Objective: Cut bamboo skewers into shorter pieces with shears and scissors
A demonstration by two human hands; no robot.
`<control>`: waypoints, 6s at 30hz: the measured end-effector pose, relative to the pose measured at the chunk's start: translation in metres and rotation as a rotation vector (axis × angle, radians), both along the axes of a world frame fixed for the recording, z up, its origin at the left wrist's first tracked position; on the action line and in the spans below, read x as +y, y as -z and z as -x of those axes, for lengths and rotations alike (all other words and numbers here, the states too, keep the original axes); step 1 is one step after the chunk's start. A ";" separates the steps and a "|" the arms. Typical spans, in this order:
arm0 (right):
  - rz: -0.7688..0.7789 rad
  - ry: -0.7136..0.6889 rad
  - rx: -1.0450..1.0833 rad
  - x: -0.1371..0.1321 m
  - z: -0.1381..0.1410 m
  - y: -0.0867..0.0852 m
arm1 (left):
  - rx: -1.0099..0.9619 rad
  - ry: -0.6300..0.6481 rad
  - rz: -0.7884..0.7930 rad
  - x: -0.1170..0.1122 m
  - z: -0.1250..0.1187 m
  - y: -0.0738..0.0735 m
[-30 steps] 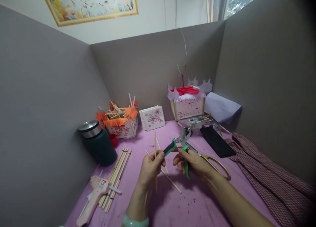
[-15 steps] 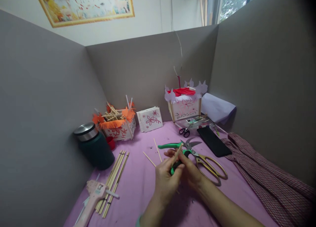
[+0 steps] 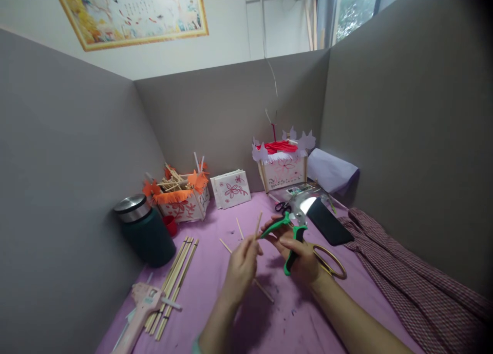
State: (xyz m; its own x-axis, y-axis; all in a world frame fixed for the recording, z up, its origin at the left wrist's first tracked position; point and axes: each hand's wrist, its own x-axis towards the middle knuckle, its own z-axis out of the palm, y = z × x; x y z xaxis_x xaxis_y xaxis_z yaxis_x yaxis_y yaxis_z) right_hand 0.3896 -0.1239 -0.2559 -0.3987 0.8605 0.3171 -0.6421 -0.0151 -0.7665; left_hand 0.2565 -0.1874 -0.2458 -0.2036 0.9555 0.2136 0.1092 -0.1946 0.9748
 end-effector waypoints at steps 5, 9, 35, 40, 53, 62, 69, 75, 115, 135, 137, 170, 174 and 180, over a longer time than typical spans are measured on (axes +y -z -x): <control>0.078 -0.121 -0.088 0.010 -0.008 0.003 | -0.014 -0.131 0.012 0.012 0.027 -0.017; 0.039 -0.113 -0.404 0.020 -0.014 0.005 | 0.032 -0.227 -0.014 0.023 0.036 -0.012; -0.529 0.036 -1.285 0.001 -0.007 0.006 | -0.048 -0.303 0.060 0.022 0.045 0.014; -0.579 0.081 -1.305 -0.006 -0.001 0.007 | -0.067 -0.310 0.047 0.021 0.042 0.013; -0.683 0.242 -1.336 -0.014 0.005 0.006 | -0.048 -0.316 0.053 0.020 0.042 0.010; -0.677 0.247 -1.326 -0.016 0.005 0.004 | -0.039 -0.298 0.069 0.019 0.041 0.009; -0.668 0.251 -1.257 -0.015 0.010 0.015 | 0.129 -0.330 0.026 0.019 0.040 0.013; -0.628 0.220 -1.202 -0.010 0.013 0.021 | 0.436 -0.378 -0.060 0.016 0.041 0.013; -0.608 0.149 -1.123 -0.006 0.011 0.019 | 0.426 -0.225 0.028 0.015 0.051 0.009; -0.642 0.194 -1.153 -0.005 0.012 0.024 | 0.319 -0.186 0.096 0.018 0.052 0.014; -0.639 0.189 -1.160 -0.005 0.012 0.023 | 0.302 -0.158 0.108 0.018 0.054 0.013; -0.692 0.263 -1.166 -0.002 0.014 0.032 | 0.419 -0.211 0.081 0.018 0.052 0.017; -0.691 0.260 -1.187 -0.001 0.016 0.030 | 0.463 -0.257 0.052 0.017 0.049 0.016; -0.649 0.273 -1.218 -0.001 0.021 0.028 | 0.541 -0.343 -0.028 0.017 0.045 0.016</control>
State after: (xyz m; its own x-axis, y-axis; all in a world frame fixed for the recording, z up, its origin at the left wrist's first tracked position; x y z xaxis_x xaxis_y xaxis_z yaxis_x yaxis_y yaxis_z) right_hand 0.3689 -0.1254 -0.2841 -0.5534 0.7901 0.2635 0.4949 0.5664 -0.6590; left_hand 0.2112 -0.1700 -0.2620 -0.3532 0.8477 0.3957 0.6446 -0.0861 0.7596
